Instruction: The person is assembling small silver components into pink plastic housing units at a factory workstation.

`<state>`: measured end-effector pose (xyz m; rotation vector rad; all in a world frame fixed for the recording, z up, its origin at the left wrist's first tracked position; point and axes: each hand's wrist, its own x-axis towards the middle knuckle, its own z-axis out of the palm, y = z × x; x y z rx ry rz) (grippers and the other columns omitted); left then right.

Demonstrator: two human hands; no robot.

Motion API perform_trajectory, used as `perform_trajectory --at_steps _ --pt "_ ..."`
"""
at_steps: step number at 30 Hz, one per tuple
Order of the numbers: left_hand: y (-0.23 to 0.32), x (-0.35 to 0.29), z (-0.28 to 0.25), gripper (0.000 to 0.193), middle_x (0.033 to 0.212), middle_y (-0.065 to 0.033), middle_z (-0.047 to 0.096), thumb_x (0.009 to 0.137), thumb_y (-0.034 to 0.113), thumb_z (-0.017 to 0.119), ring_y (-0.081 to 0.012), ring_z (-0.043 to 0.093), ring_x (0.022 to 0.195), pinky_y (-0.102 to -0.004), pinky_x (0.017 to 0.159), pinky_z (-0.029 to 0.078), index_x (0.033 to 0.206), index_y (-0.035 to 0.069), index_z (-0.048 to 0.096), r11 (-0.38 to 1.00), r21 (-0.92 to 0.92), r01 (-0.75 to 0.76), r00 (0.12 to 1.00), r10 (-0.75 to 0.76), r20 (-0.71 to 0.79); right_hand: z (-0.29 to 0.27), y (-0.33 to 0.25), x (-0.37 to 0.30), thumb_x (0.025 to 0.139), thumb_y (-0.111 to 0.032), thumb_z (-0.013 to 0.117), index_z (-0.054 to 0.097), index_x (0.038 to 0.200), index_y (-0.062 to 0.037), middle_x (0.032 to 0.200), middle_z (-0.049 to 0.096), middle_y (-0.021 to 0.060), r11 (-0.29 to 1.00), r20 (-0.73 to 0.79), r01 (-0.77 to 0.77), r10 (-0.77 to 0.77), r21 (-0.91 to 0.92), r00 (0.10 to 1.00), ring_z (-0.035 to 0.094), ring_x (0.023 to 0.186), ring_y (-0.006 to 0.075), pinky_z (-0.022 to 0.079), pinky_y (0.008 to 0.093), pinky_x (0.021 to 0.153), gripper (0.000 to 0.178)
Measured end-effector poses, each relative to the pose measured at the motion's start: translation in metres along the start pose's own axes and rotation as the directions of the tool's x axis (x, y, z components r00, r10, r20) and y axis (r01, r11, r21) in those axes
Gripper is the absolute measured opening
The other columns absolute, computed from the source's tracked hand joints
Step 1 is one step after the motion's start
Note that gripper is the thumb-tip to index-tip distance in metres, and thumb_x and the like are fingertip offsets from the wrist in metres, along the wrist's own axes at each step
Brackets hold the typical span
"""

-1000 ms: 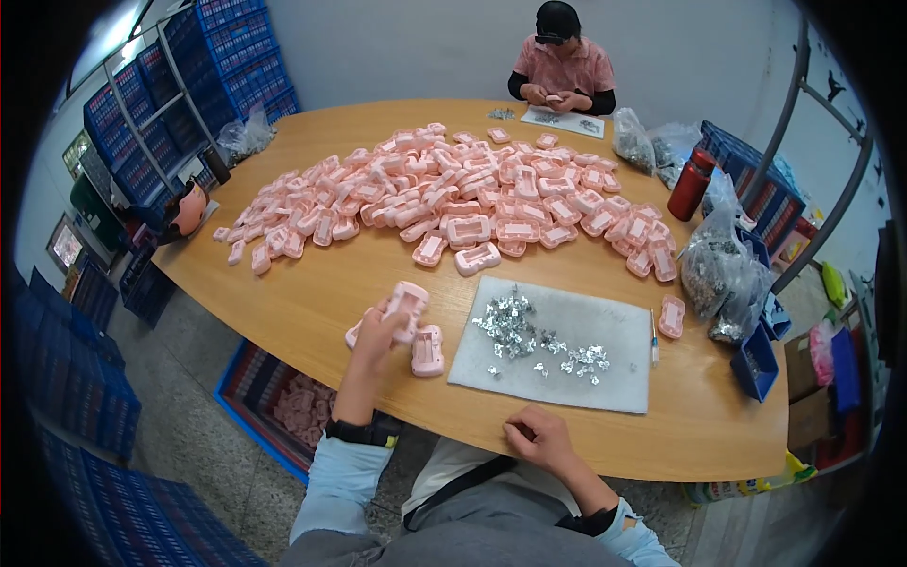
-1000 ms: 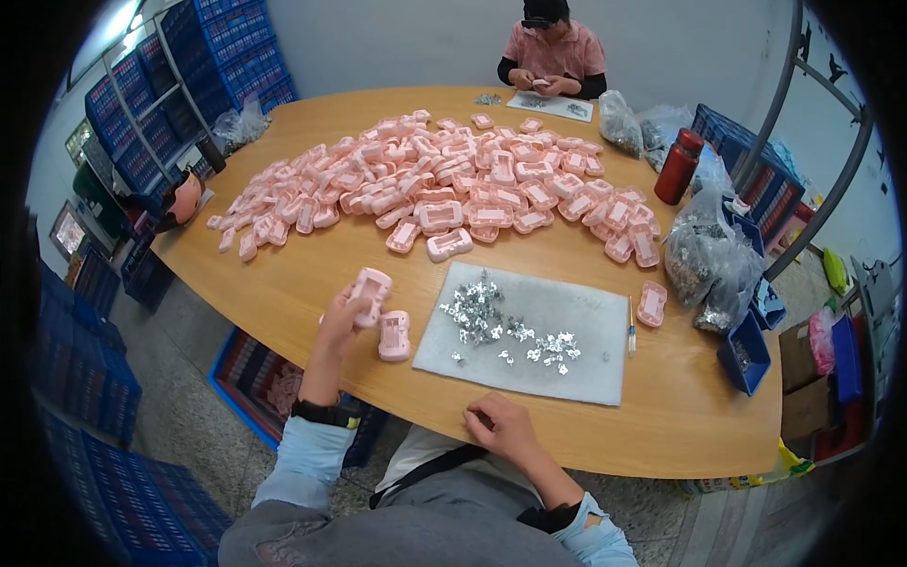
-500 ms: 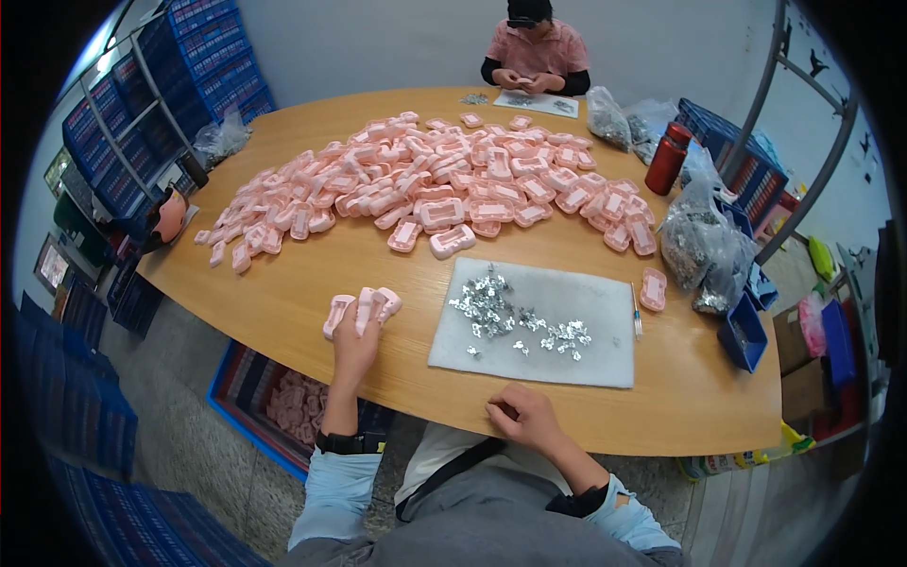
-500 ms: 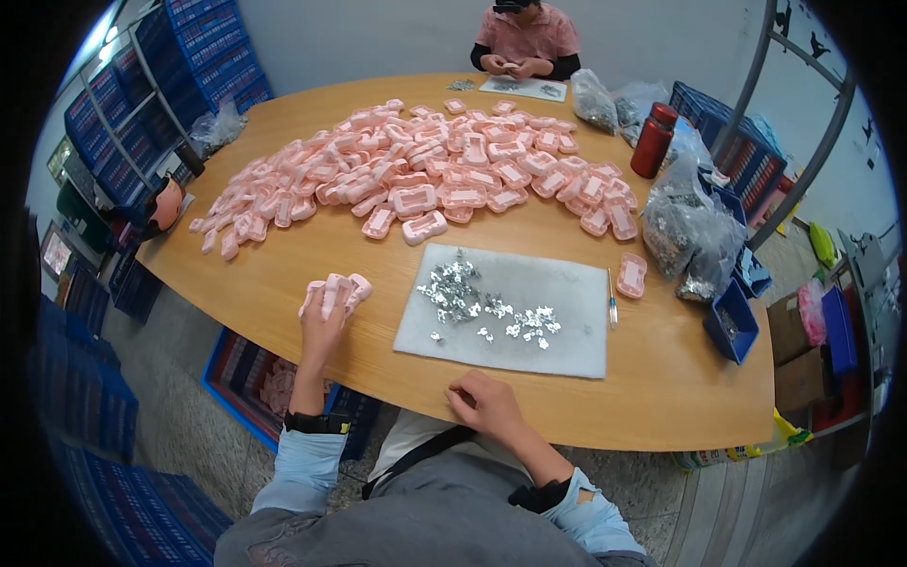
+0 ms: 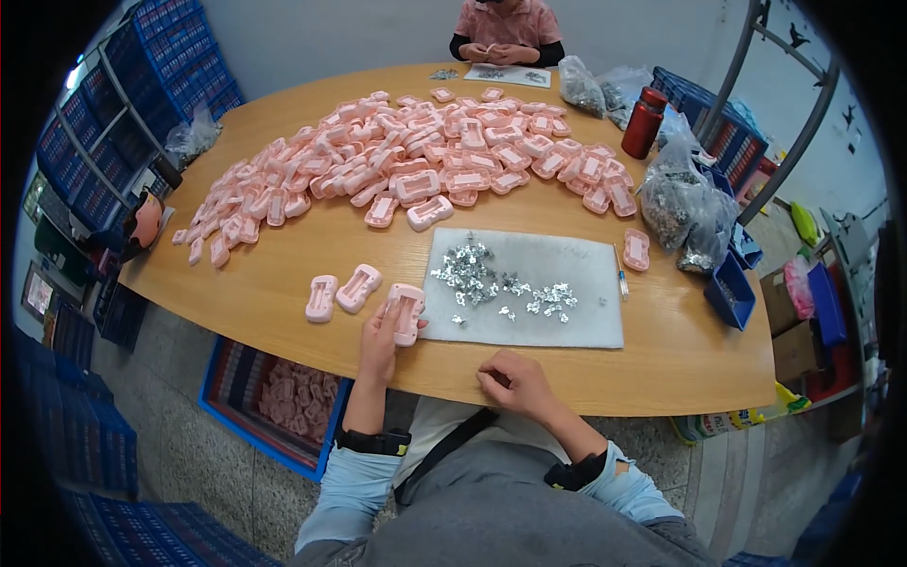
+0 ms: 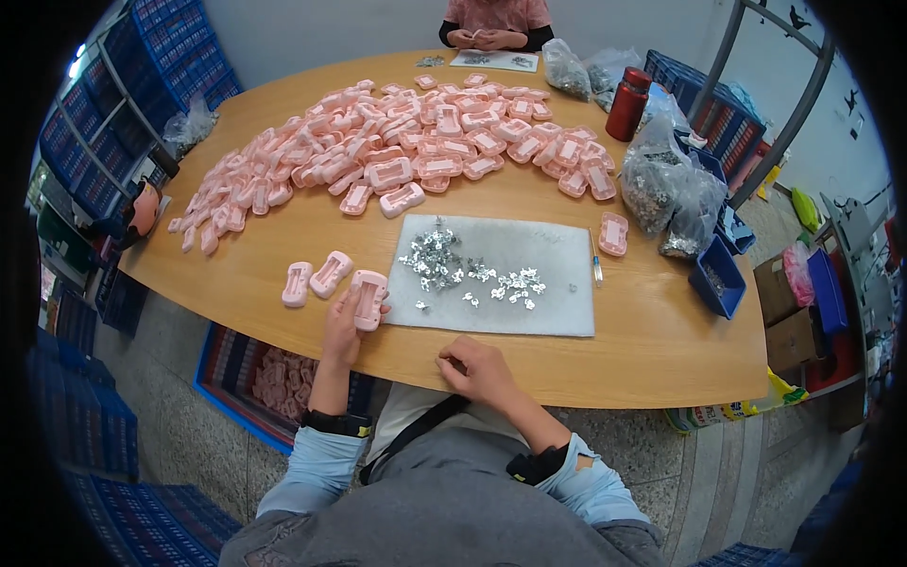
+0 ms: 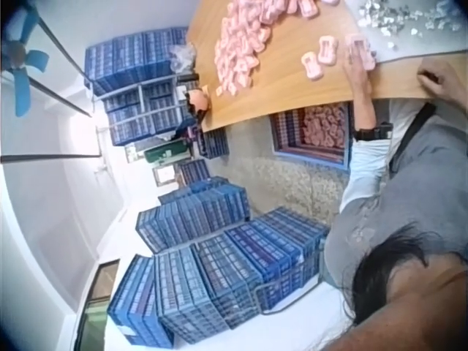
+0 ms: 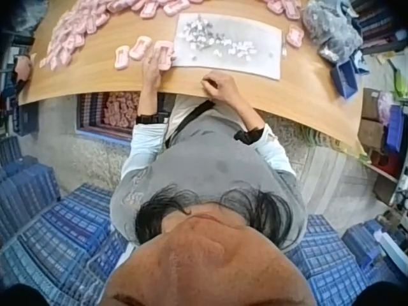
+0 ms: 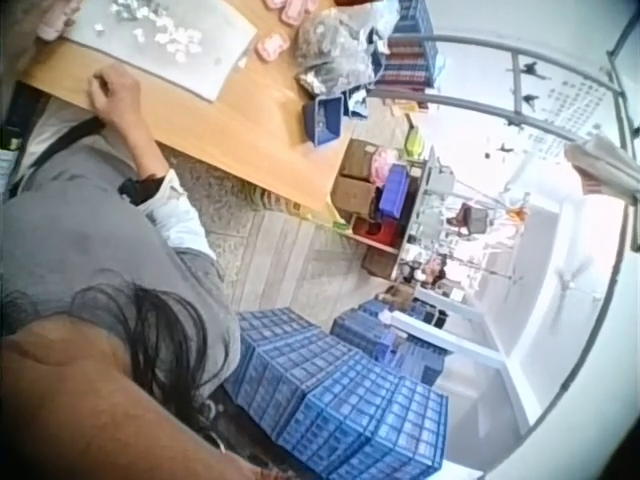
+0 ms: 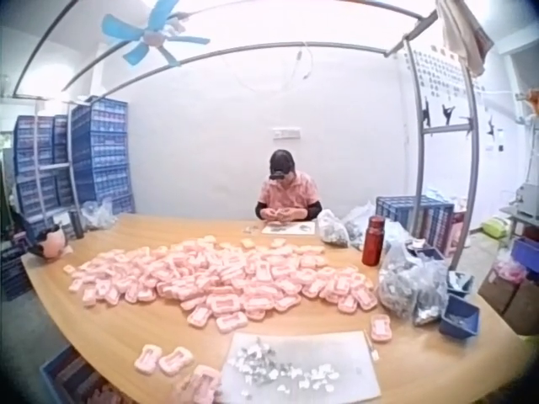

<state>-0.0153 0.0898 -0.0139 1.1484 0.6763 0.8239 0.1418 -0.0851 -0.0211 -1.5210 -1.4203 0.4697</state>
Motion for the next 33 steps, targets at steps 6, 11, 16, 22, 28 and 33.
perform_trajectory --at_steps 6,11,16,22,28,33 --pt "-0.008 -0.003 -0.010 0.030 0.094 -0.0099 0.061 0.093 0.027 0.045 -0.0154 0.063 0.076 -0.0248 0.065 0.051 0.108 0.001 0.052 0.978 -0.207 0.028 0.999 -0.034 -0.024 -0.001 0.000 0.002 0.077 -0.016 0.063 0.061 0.081 -0.0060 0.071 0.057 0.0094 0.997 0.077 -0.077 0.079 -0.030 0.994 0.058 0.061 0.0230 0.046 0.0319 0.055 0.011" --pt "-0.010 -0.005 -0.008 0.030 0.094 -0.0100 0.061 0.093 0.026 0.045 -0.0145 0.063 0.076 -0.0249 0.066 0.052 0.108 0.001 0.051 0.986 -0.165 -0.023 0.999 0.016 -0.041 -0.003 -0.005 0.051 0.076 -0.016 0.061 0.062 0.083 -0.0077 0.074 0.057 0.0097 0.987 0.027 -0.015 0.020 -0.158 0.999 0.058 0.066 0.0268 0.046 0.0369 0.059 0.010" --pt "-0.013 -0.003 -0.010 0.029 0.094 -0.0106 0.061 0.093 0.025 0.045 -0.0155 0.063 0.078 -0.0249 0.069 0.051 0.109 0.001 0.051 0.979 -0.202 0.001 1.000 -0.003 -0.006 -0.004 0.020 0.101 0.076 -0.012 0.058 0.063 0.083 -0.0091 0.081 0.058 0.0075 0.884 0.037 0.138 -0.136 -0.446 0.990 0.058 0.070 0.0277 0.047 0.0367 0.060 0.009" --pt "-0.018 -0.005 -0.009 0.029 0.095 -0.0104 0.061 0.092 0.023 0.047 -0.0165 0.062 0.080 -0.0263 0.071 0.051 0.110 0.000 0.050 0.989 -0.142 -0.037 0.999 0.032 -0.033 0.000 0.022 0.114 0.074 -0.010 0.057 0.062 0.086 -0.0100 0.088 0.053 0.0089 0.806 0.101 0.133 -0.091 -0.577 0.991 0.056 0.079 0.0290 0.048 0.0380 0.068 0.013" --pt "-0.018 -0.004 -0.008 0.029 0.095 -0.0100 0.060 0.092 0.023 0.048 -0.0158 0.062 0.080 -0.0266 0.073 0.051 0.110 0.001 0.051 0.994 -0.092 -0.056 0.998 0.052 -0.035 -0.008 0.030 0.108 0.076 -0.006 0.053 0.061 0.086 -0.0055 0.087 0.051 0.0130 0.910 0.007 0.016 -0.014 -0.415 1.000 0.055 0.082 0.0310 0.046 0.0401 0.071 0.013" --pt "-0.020 -0.005 -0.008 0.030 0.095 -0.0097 0.060 0.091 0.023 0.049 -0.0158 0.062 0.080 -0.0266 0.073 0.051 0.110 0.001 0.051 0.993 -0.099 -0.069 0.997 0.066 -0.036 -0.013 0.032 0.114 0.078 -0.005 0.055 0.061 0.086 -0.0030 0.088 0.056 0.0151 0.968 -0.039 -0.021 0.011 -0.252 0.999 0.056 0.081 0.0295 0.046 0.0365 0.069 0.010"
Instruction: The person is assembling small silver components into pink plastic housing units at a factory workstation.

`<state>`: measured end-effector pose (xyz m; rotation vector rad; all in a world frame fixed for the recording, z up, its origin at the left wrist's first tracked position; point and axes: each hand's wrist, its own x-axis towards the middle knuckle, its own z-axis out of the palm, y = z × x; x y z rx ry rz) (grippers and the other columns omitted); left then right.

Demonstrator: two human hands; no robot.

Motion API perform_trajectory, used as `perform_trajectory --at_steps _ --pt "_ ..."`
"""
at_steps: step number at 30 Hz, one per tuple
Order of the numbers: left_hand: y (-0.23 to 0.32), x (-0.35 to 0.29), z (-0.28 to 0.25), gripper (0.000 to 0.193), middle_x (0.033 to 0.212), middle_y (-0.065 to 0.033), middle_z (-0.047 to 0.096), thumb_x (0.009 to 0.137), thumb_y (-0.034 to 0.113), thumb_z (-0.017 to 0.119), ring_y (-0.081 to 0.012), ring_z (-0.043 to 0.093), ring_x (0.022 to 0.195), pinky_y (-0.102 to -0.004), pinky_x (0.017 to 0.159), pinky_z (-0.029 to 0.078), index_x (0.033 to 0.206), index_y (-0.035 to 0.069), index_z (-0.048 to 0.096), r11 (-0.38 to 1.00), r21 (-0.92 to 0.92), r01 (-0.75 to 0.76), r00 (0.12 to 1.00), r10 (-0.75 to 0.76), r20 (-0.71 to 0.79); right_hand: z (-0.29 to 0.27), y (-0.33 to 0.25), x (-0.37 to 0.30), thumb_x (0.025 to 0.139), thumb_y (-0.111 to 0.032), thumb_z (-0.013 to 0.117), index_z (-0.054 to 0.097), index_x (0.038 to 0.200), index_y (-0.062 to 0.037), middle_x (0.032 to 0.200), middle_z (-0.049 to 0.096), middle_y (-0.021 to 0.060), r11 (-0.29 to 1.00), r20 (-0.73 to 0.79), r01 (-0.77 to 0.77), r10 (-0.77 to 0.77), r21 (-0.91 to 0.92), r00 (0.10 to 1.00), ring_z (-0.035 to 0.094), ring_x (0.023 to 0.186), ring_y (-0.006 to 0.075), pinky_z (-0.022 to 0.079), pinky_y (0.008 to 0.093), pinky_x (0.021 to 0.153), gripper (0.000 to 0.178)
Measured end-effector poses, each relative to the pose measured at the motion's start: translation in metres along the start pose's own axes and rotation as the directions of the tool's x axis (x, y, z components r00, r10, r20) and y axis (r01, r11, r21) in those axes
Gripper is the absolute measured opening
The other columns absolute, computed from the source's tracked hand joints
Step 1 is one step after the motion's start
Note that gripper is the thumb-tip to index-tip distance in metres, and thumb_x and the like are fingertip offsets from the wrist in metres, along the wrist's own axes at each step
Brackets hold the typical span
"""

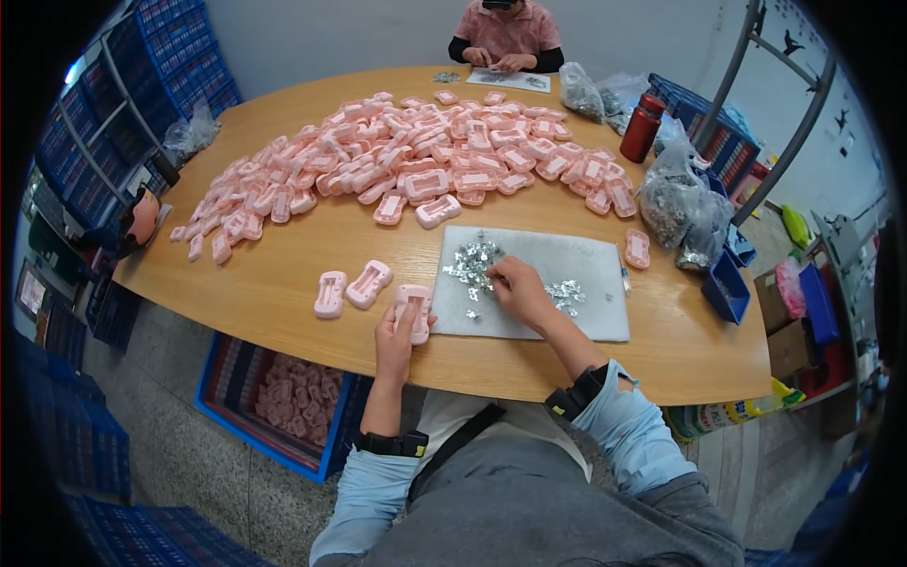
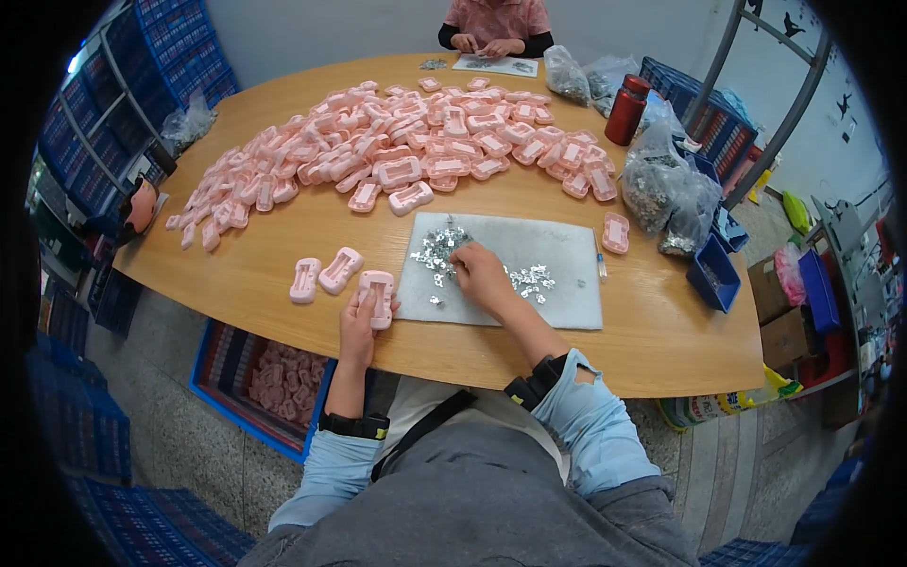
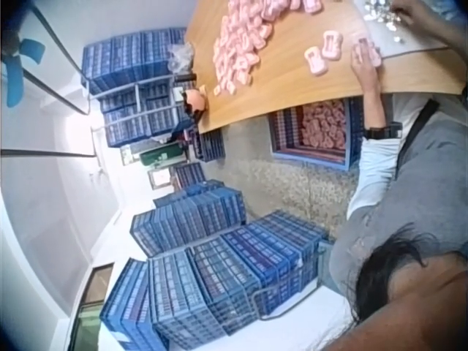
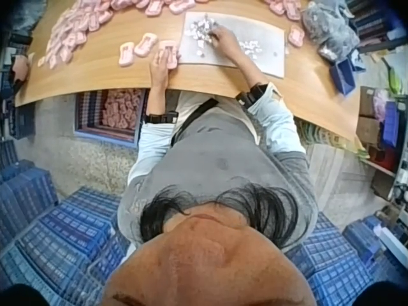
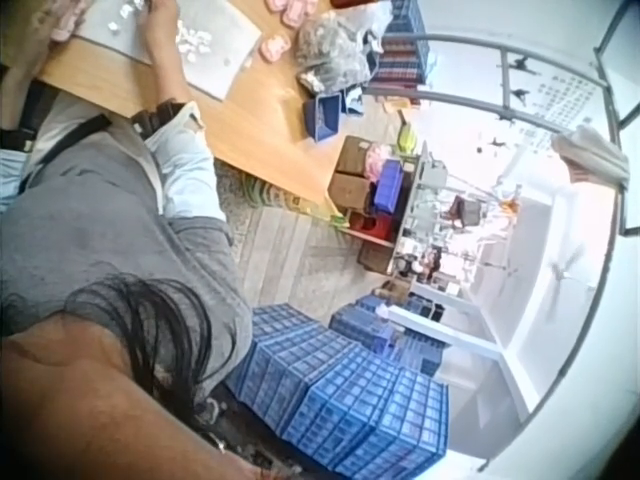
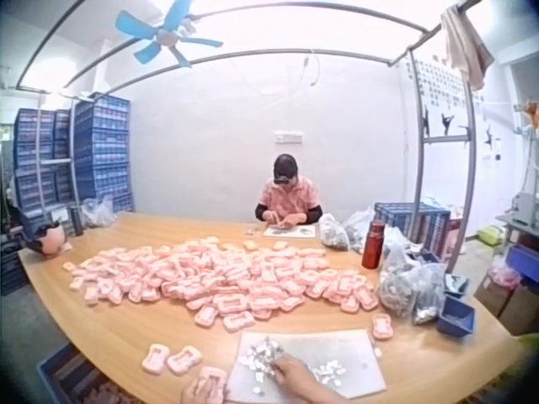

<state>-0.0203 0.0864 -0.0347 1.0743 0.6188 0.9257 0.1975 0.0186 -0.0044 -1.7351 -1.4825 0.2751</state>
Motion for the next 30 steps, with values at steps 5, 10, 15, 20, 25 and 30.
perform_trajectory --at_steps 5,10,15,20,25,30 --pt "-0.001 0.000 0.000 0.030 0.095 -0.0093 0.060 0.091 0.023 0.050 -0.0158 0.062 0.080 -0.0263 0.072 0.051 0.111 0.001 0.050 1.000 0.020 0.003 1.000 -0.002 -0.019 0.003 -0.005 0.003 0.075 -0.003 0.057 0.061 0.086 -0.0015 0.083 0.056 0.0128 0.968 0.020 -0.080 0.077 0.240 0.997 0.056 0.070 0.0237 0.045 0.0316 0.063 0.011" --pt "0.001 -0.001 0.003 0.028 0.093 -0.0084 0.061 0.091 0.022 0.051 -0.0148 0.062 0.079 -0.0246 0.070 0.050 0.108 0.000 0.052 1.000 -0.002 0.000 1.000 0.000 -0.029 0.003 -0.013 -0.010 0.075 -0.003 0.058 0.061 0.087 -0.0011 0.076 0.057 0.0099 0.980 0.030 0.042 -0.048 0.192 0.998 0.054 0.064 0.0189 0.045 0.0291 0.059 0.013" --pt "0.004 -0.002 0.006 0.026 0.092 -0.0075 0.061 0.090 0.021 0.052 -0.0139 0.062 0.078 -0.0235 0.068 0.050 0.105 0.000 0.053 1.000 -0.019 0.007 0.999 -0.008 -0.047 -0.003 -0.009 -0.021 0.076 -0.007 0.061 0.062 0.091 -0.0017 0.075 0.060 0.0088 0.953 0.065 -0.117 0.103 0.279 0.993 0.055 0.062 0.0149 0.046 0.0268 0.059 0.016" --pt "0.003 -0.002 0.004 0.027 0.092 -0.0078 0.061 0.090 0.022 0.052 -0.0143 0.062 0.078 -0.0237 0.069 0.050 0.106 0.000 0.052 1.000 -0.015 -0.005 1.000 0.005 -0.031 -0.010 0.007 -0.025 0.075 -0.010 0.063 0.063 0.090 -0.0017 0.074 0.061 0.0081 0.958 0.032 -0.139 0.135 0.250 0.990 0.055 0.062 0.0147 0.046 0.0264 0.060 0.018" --pt "0.002 -0.002 0.005 0.027 0.092 -0.0082 0.061 0.090 0.022 0.052 -0.0146 0.062 0.078 -0.0239 0.070 0.050 0.106 0.000 0.052 1.000 -0.013 -0.014 1.000 0.014 -0.025 -0.011 0.009 -0.036 0.074 -0.011 0.062 0.063 0.089 -0.0032 0.076 0.060 0.0083 0.969 0.137 -0.126 0.098 0.212 0.986 0.057 0.063 0.0159 0.047 0.0270 0.060 0.017" --pt "0.002 -0.001 0.003 0.028 0.092 -0.0086 0.061 0.090 0.022 0.053 -0.0148 0.062 0.079 -0.0243 0.070 0.050 0.107 0.000 0.052 1.000 0.003 -0.009 1.000 0.009 -0.025 -0.008 0.001 -0.036 0.073 -0.009 0.063 0.065 0.090 -0.0077 0.075 0.055 0.0066 0.998 0.107 0.069 -0.070 0.014 0.992 0.053 0.060 0.0190 0.045 0.0289 0.057 0.018"
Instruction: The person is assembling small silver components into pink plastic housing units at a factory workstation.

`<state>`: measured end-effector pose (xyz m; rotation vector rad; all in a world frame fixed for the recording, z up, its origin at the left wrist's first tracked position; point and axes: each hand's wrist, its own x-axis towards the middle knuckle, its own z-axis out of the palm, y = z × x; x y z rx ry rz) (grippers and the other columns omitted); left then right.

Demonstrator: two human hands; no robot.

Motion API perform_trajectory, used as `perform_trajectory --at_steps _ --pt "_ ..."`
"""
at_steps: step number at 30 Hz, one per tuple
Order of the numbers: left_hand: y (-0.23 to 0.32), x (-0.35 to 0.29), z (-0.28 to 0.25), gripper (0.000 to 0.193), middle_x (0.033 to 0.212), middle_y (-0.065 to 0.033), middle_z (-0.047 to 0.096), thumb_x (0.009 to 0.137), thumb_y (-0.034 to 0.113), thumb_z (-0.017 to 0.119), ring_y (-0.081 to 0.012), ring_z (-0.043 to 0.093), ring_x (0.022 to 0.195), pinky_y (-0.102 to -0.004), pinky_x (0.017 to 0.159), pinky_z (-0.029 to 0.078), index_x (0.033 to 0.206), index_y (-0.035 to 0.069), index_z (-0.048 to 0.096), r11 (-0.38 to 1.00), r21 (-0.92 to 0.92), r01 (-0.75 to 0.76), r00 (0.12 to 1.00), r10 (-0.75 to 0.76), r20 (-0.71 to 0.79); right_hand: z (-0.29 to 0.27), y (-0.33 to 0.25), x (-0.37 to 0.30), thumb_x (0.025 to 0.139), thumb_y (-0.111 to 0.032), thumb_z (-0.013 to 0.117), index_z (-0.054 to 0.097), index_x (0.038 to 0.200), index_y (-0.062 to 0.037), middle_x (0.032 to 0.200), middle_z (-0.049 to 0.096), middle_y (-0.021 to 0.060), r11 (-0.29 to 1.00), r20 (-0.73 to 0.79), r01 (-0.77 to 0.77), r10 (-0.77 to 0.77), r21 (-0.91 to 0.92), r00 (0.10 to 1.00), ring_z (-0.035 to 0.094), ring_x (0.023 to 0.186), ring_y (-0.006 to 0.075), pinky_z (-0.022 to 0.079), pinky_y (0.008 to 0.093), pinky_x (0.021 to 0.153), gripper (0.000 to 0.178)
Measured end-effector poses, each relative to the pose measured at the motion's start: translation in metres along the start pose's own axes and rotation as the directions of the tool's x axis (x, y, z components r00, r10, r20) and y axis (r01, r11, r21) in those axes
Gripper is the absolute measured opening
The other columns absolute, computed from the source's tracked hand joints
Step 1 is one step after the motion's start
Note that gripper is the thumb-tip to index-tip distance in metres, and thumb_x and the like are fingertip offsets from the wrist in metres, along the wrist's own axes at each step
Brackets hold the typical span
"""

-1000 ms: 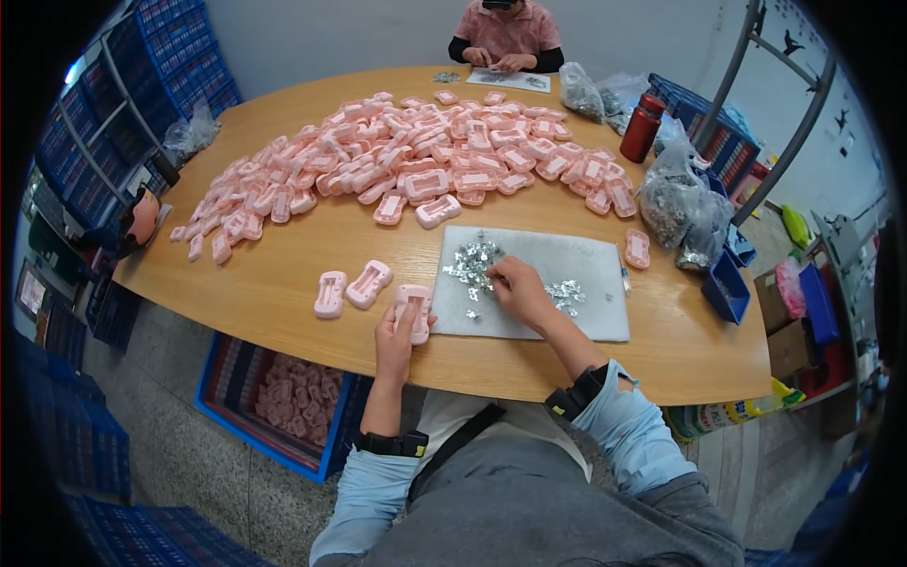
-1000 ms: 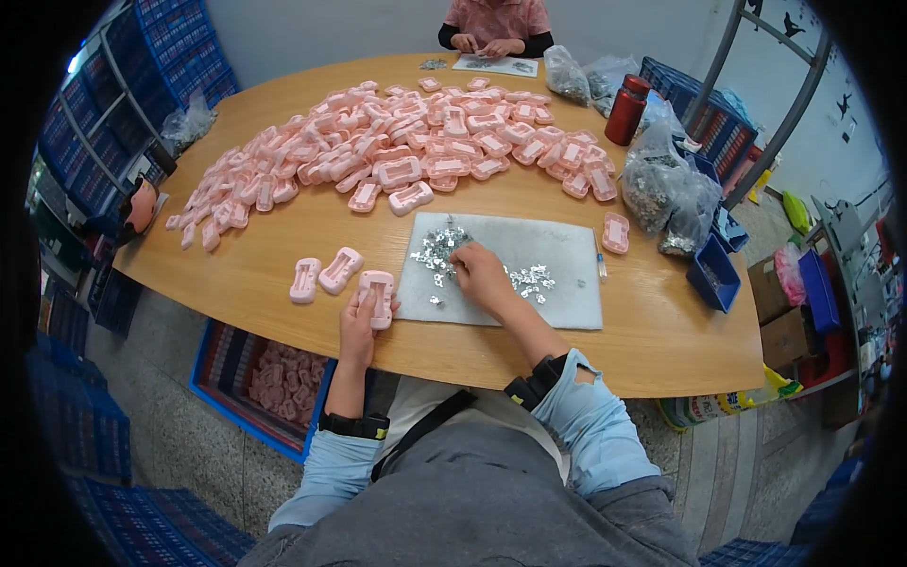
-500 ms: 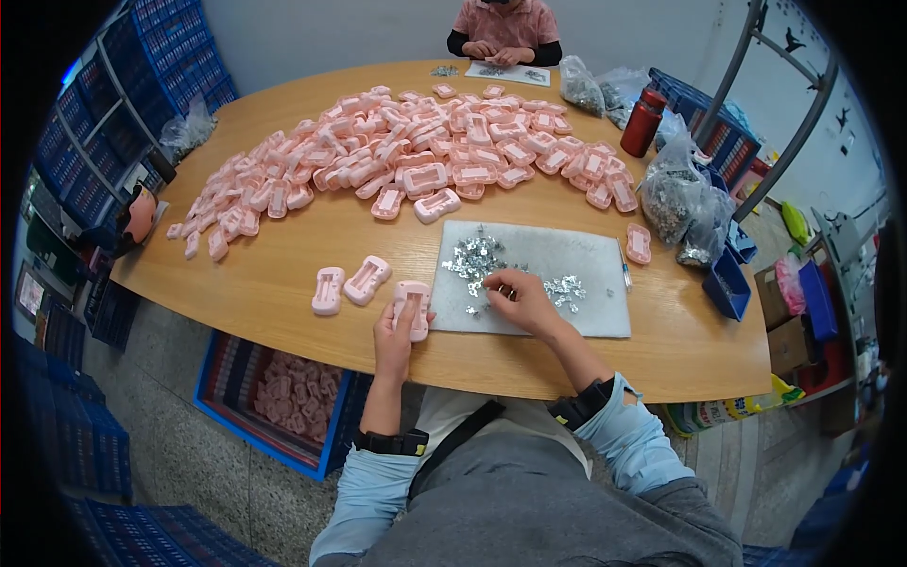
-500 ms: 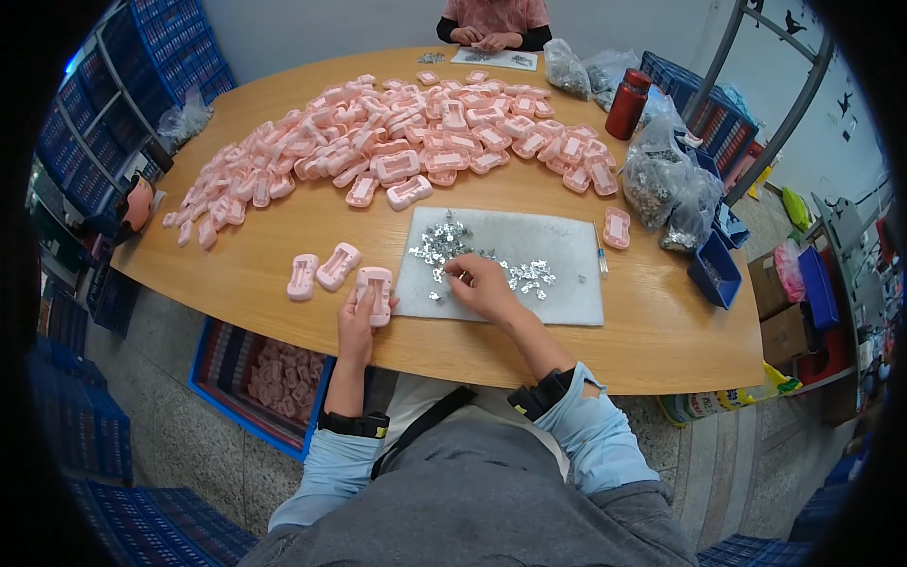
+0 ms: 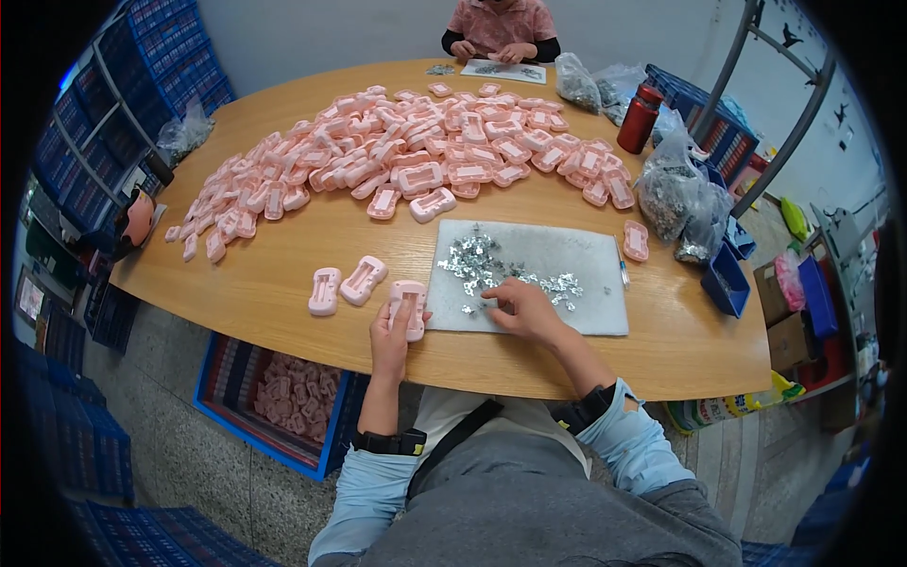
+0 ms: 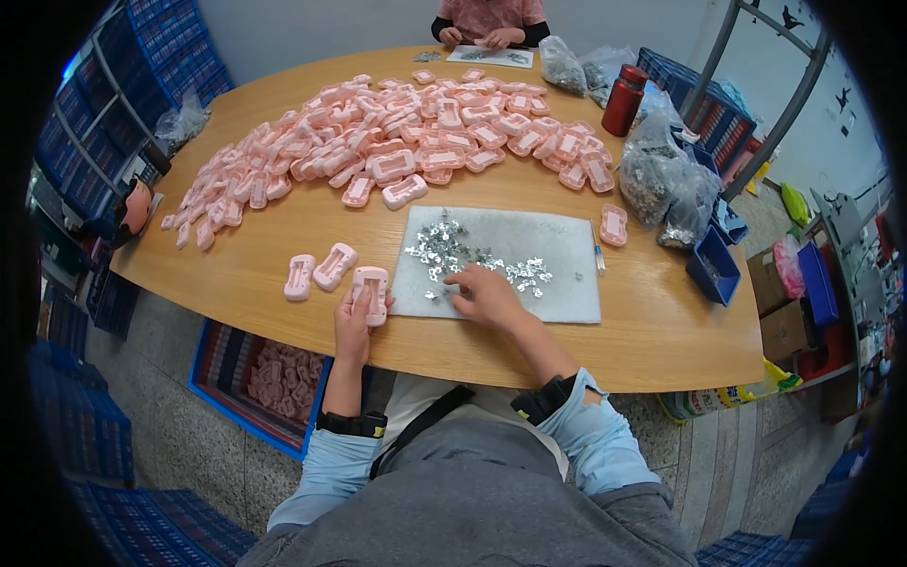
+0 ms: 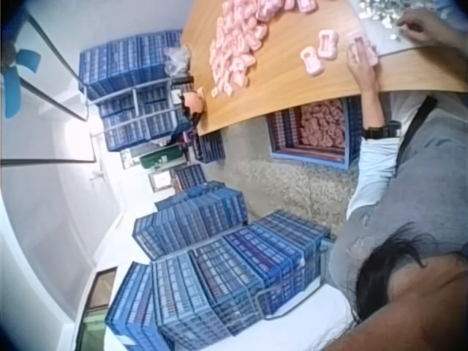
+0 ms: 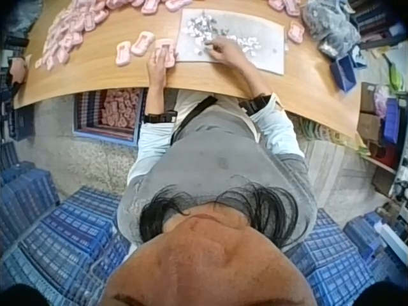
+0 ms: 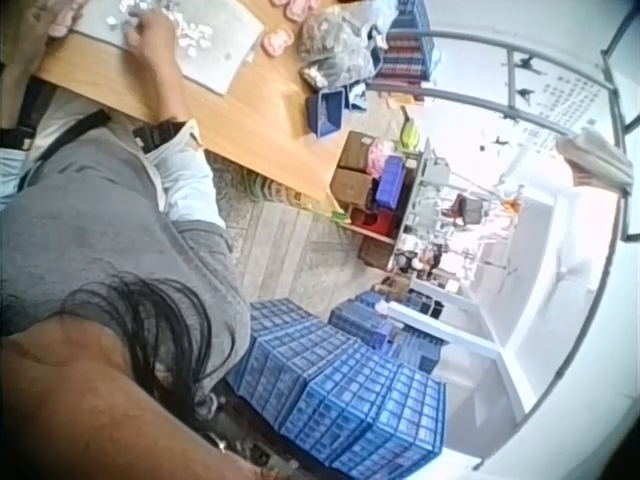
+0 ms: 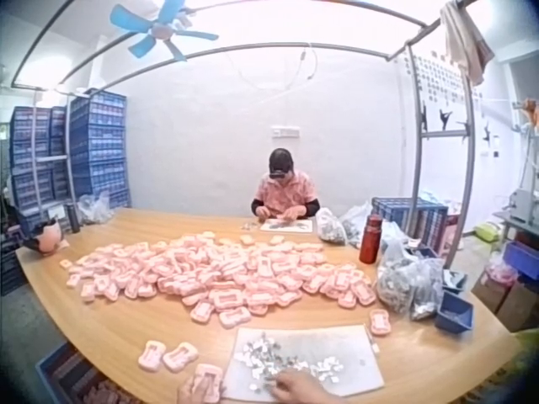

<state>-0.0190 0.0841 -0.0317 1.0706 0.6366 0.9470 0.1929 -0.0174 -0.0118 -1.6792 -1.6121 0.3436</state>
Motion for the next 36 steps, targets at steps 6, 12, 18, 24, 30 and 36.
perform_trajectory --at_steps 6,12,18,24,30,36 --pt "-0.002 0.000 0.000 0.029 0.093 -0.0086 0.061 0.089 0.022 0.054 -0.0149 0.062 0.079 -0.0245 0.069 0.050 0.107 0.000 0.051 1.000 -0.010 -0.001 1.000 0.001 -0.006 0.000 -0.007 0.003 0.074 -0.015 0.061 0.063 0.090 -0.0083 0.074 0.057 0.0081 0.997 0.020 -0.079 0.079 -0.003 0.997 0.057 0.068 0.0246 0.046 0.0346 0.063 0.017" --pt "0.000 -0.001 0.000 0.029 0.093 -0.0084 0.061 0.089 0.022 0.054 -0.0147 0.062 0.078 -0.0240 0.069 0.050 0.107 0.000 0.051 1.000 0.001 0.002 1.000 -0.002 -0.013 -0.003 -0.008 -0.001 0.073 -0.017 0.063 0.062 0.087 -0.0069 0.073 0.057 0.0082 0.992 0.016 -0.130 0.130 -0.001 0.991 0.057 0.066 0.0233 0.046 0.0337 0.062 0.017" --pt "-0.001 0.001 0.006 0.026 0.090 -0.0069 0.060 0.090 0.022 0.052 -0.0133 0.061 0.076 -0.0245 0.069 0.050 0.106 0.002 0.053 0.999 0.052 -0.010 0.999 0.011 -0.030 0.002 -0.001 -0.003 0.073 -0.015 0.064 0.064 0.087 -0.0050 0.072 0.058 0.0067 0.979 -0.073 -0.116 0.130 0.166 0.989 0.053 0.058 0.0175 0.044 0.0287 0.055 0.017" --pt "-0.005 0.005 0.013 0.030 0.092 -0.0076 0.060 0.085 0.017 0.059 -0.0138 0.059 0.077 -0.0260 0.069 0.048 0.108 -0.002 0.052 0.835 0.534 -0.133 0.985 0.169 -0.019 0.004 0.002 0.000 0.073 -0.012 0.066 0.064 0.088 -0.0021 0.067 0.056 0.0015 0.912 -0.076 -0.143 0.186 0.385 0.980 0.046 0.055 0.0066 0.040 0.0215 0.050 0.017" --pt "-0.011 0.008 0.024 0.033 0.107 -0.0169 0.053 0.082 0.015 0.061 -0.0243 0.055 0.094 -0.0332 0.078 0.045 0.108 -0.002 0.051 0.748 0.594 -0.296 0.936 0.350 0.026 0.006 0.019 0.001 0.077 -0.012 0.066 0.064 0.087 -0.0017 0.064 0.054 -0.0051 0.774 -0.025 -0.172 0.235 0.609 0.972 0.043 0.056 0.0011 0.037 0.0178 0.049 0.014" --pt "0.006 -0.001 0.044 0.041 0.109 -0.0167 0.050 0.072 0.015 0.066 -0.0340 0.044 0.108 -0.0425 0.093 0.033 0.108 0.003 0.053 0.367 0.790 -0.492 0.825 0.487 0.287 0.001 0.017 -0.001 0.078 -0.014 0.067 0.065 0.088 -0.0023 0.067 0.055 -0.0060 0.679 0.067 -0.218 0.243 0.701 0.968 0.043 0.058 0.0007 0.036 0.0163 0.050 0.016"
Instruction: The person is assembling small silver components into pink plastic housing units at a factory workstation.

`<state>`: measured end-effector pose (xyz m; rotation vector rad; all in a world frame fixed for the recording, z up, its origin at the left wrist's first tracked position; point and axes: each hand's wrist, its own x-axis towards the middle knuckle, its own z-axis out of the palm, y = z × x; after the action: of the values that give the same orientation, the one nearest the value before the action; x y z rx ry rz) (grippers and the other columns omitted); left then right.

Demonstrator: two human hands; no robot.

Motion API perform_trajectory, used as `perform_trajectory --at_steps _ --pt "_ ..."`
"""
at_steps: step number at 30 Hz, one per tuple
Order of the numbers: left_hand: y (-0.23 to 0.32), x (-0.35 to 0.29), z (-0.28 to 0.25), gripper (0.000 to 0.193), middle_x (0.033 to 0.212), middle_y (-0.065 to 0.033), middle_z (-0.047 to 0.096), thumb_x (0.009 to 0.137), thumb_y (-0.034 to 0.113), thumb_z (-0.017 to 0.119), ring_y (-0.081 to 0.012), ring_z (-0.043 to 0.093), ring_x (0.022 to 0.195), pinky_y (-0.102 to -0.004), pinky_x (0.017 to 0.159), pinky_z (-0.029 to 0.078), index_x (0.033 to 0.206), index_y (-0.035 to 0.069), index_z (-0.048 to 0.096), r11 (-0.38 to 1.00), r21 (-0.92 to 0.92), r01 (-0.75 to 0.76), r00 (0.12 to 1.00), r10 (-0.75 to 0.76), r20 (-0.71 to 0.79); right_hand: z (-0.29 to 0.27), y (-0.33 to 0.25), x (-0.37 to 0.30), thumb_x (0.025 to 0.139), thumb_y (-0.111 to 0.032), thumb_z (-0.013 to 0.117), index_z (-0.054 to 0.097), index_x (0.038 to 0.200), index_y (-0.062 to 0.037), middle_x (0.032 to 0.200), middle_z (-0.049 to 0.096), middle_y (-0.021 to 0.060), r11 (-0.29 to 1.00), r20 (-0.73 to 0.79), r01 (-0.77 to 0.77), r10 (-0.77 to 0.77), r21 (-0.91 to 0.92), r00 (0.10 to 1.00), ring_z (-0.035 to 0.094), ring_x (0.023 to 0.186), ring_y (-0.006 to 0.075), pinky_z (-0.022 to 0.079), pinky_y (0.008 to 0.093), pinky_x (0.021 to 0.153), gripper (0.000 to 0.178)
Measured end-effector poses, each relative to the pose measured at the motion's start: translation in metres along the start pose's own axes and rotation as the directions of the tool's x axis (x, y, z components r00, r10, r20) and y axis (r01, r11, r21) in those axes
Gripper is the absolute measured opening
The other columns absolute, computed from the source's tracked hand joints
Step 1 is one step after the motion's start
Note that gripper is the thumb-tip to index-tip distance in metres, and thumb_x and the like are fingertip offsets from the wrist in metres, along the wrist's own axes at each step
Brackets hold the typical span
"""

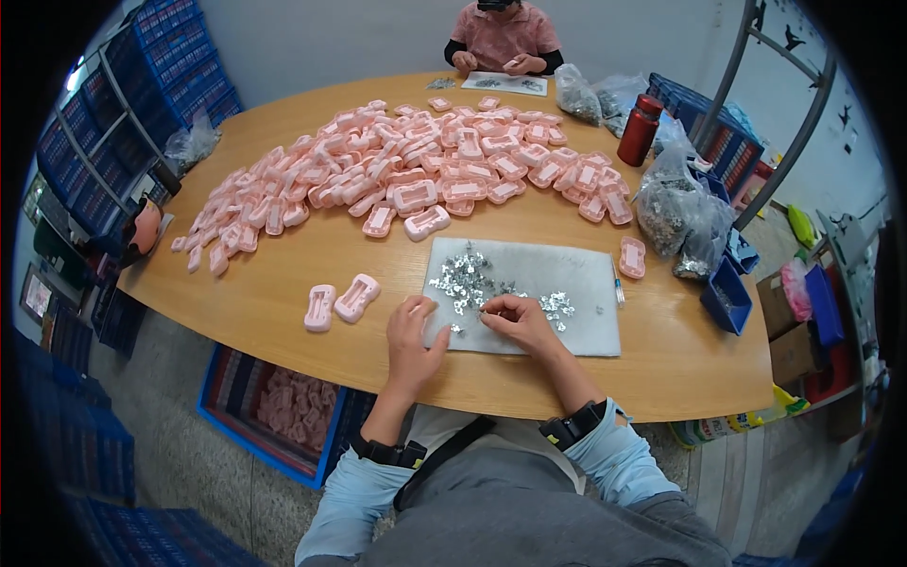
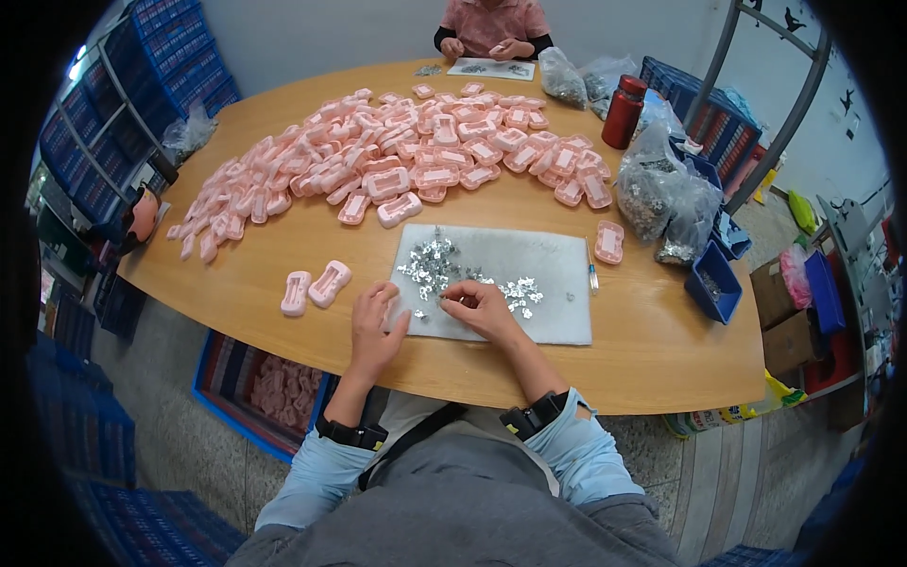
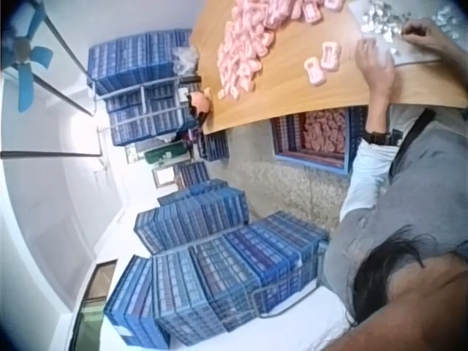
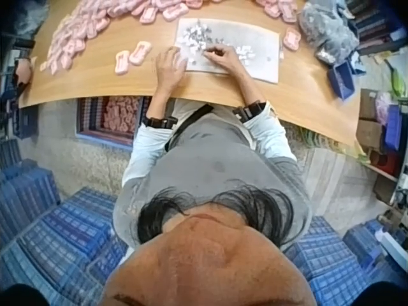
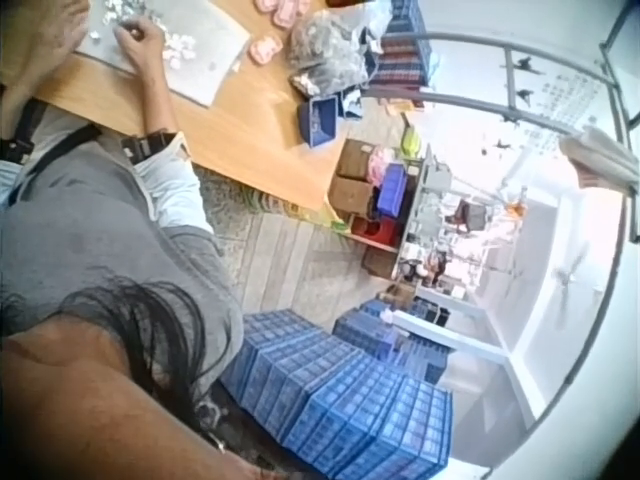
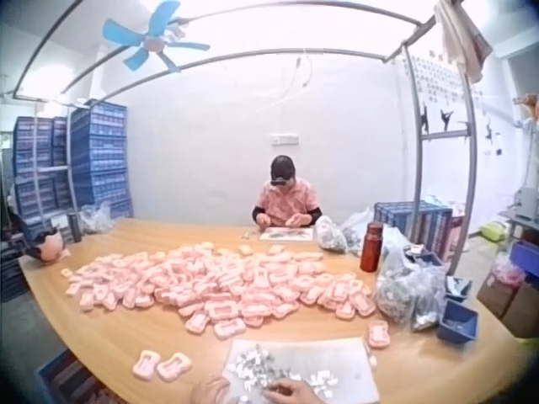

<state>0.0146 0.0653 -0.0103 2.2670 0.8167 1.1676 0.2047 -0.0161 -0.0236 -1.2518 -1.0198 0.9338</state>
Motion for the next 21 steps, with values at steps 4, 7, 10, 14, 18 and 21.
perform_trajectory --at_steps 4,7,10,14,18,21 --pt "0.016 0.008 0.013 0.037 0.109 -0.0134 0.052 0.068 0.015 0.069 -0.0311 0.047 0.105 -0.0403 0.092 0.034 0.102 0.006 0.058 0.985 0.079 -0.155 0.982 0.145 0.117 -0.002 0.000 -0.001 0.077 -0.013 0.068 0.065 0.089 -0.0020 0.068 0.055 -0.0057 0.999 0.031 0.012 -0.010 -0.049 0.999 0.043 0.058 0.0006 0.036 0.0165 0.051 0.017" --pt "0.019 0.012 0.021 0.033 0.109 -0.0112 0.053 0.068 0.016 0.070 -0.0297 0.048 0.104 -0.0407 0.094 0.031 0.099 0.008 0.060 0.987 0.058 -0.152 0.972 0.139 0.188 -0.003 0.008 0.000 0.077 -0.013 0.068 0.065 0.089 -0.0016 0.067 0.055 -0.0056 0.996 0.030 0.066 -0.065 -0.058 0.997 0.043 0.058 0.0007 0.036 0.0170 0.051 0.017" --pt "0.016 0.012 0.023 0.030 0.108 -0.0097 0.055 0.069 0.015 0.070 -0.0282 0.049 0.104 -0.0403 0.095 0.030 0.096 0.008 0.061 0.989 0.045 -0.139 0.965 0.126 0.228 -0.002 0.004 -0.001 0.076 -0.013 0.068 0.065 0.088 -0.0014 0.067 0.055 -0.0049 0.996 0.031 0.079 -0.077 -0.040 0.997 0.043 0.057 0.0010 0.036 0.0176 0.050 0.017" --pt "0.018 0.014 0.023 0.026 0.108 -0.0094 0.056 0.069 0.014 0.069 -0.0268 0.050 0.105 -0.0399 0.095 0.030 0.094 0.007 0.061 0.994 -0.006 -0.113 0.955 0.111 0.276 -0.004 0.003 -0.002 0.076 -0.012 0.067 0.065 0.087 -0.0023 0.067 0.056 -0.0038 0.992 0.051 0.077 -0.072 -0.098 0.996 0.044 0.056 0.0015 0.036 0.0179 0.050 0.015" --pt "0.018 0.015 0.018 0.026 0.108 -0.0089 0.056 0.069 0.013 0.070 -0.0266 0.050 0.104 -0.0387 0.094 0.031 0.092 0.007 0.060 0.997 -0.064 -0.045 0.955 0.062 0.289 -0.002 0.001 -0.003 0.076 -0.012 0.067 0.066 0.086 -0.0031 0.066 0.055 -0.0035 0.991 0.064 0.077 -0.070 -0.113 0.995 0.043 0.055 0.0018 0.035 0.0183 0.049 0.014" --pt "0.019 0.016 0.014 0.026 0.109 -0.0091 0.056 0.069 0.013 0.071 -0.0263 0.050 0.104 -0.0370 0.093 0.033 0.091 0.006 0.059 0.996 -0.091 -0.025 0.949 0.052 0.311 -0.003 0.001 -0.003 0.076 -0.012 0.067 0.066 0.086 -0.0032 0.065 0.055 -0.0035 0.991 0.069 0.078 -0.071 -0.104 0.995 0.043 0.055 0.0018 0.034 0.0185 0.048 0.013"
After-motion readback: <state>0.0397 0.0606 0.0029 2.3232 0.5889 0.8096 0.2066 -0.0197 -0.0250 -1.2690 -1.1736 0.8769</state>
